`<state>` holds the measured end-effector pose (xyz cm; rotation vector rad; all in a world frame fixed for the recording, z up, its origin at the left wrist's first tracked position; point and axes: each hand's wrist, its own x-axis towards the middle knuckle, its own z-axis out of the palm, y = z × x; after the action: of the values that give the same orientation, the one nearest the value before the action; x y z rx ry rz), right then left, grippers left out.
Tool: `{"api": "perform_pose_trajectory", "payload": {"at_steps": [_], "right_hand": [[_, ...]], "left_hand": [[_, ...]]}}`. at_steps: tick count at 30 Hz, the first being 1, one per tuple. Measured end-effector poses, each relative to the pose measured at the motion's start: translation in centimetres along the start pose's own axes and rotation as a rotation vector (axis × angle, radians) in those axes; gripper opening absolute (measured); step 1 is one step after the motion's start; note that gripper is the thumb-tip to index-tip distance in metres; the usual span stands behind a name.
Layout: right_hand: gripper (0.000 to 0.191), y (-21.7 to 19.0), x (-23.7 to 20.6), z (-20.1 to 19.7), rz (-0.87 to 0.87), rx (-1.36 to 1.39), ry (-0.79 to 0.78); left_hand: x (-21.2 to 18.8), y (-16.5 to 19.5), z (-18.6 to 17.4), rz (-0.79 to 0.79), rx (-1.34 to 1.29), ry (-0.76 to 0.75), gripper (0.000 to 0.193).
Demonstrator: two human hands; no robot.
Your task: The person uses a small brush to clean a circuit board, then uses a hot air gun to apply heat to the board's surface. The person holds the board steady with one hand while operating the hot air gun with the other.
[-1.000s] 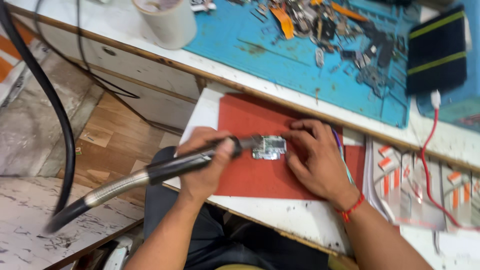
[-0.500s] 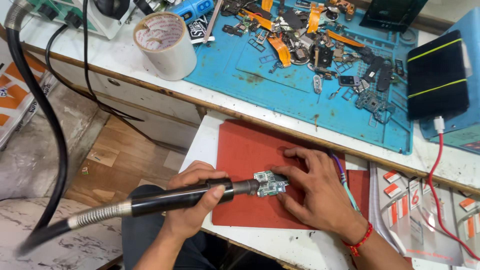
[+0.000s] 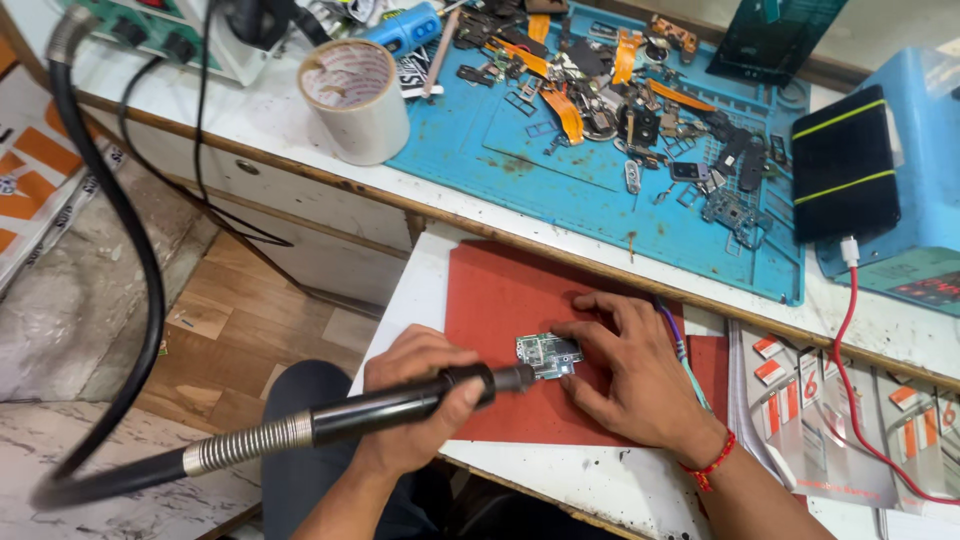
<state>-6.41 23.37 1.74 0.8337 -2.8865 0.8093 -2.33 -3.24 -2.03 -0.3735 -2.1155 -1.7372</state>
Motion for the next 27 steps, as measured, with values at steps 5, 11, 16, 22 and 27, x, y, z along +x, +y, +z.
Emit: {"api": "perform_pose_trajectory", "payload": {"at_steps": [5, 11, 16, 22, 27], "right_hand": [[0.050, -0.11, 0.18, -0.13, 0.006, -0.012, -0.008], [0.049, 0.12, 0.09, 0.07, -0.016, -0.017, 0.014], [0.050, 0.22, 0.07, 0.17, -0.024, -0.016, 0.004], [0.049, -0.03, 0.11, -0.06, -0.006, 0.010, 0.008], [0.051, 0.12, -0.03, 0.11, -0.036, 0.004, 0.005]], "left_hand": [[0.19, -0.04, -0.01, -0.025, -0.036, 0.001, 0.032], [0.31, -0.14, 0.02, -0.013, -0.026, 0.011, 0.030], [0.19, -0.17, 0.06, -0.102, -0.003, 0.165, 0.028], [0.04, 0.43, 0.15, -0.129, -0.040, 0.141, 0.032], [-0.41, 0.39, 0.01, 0.037, 0.041, -0.008, 0.033]]}}
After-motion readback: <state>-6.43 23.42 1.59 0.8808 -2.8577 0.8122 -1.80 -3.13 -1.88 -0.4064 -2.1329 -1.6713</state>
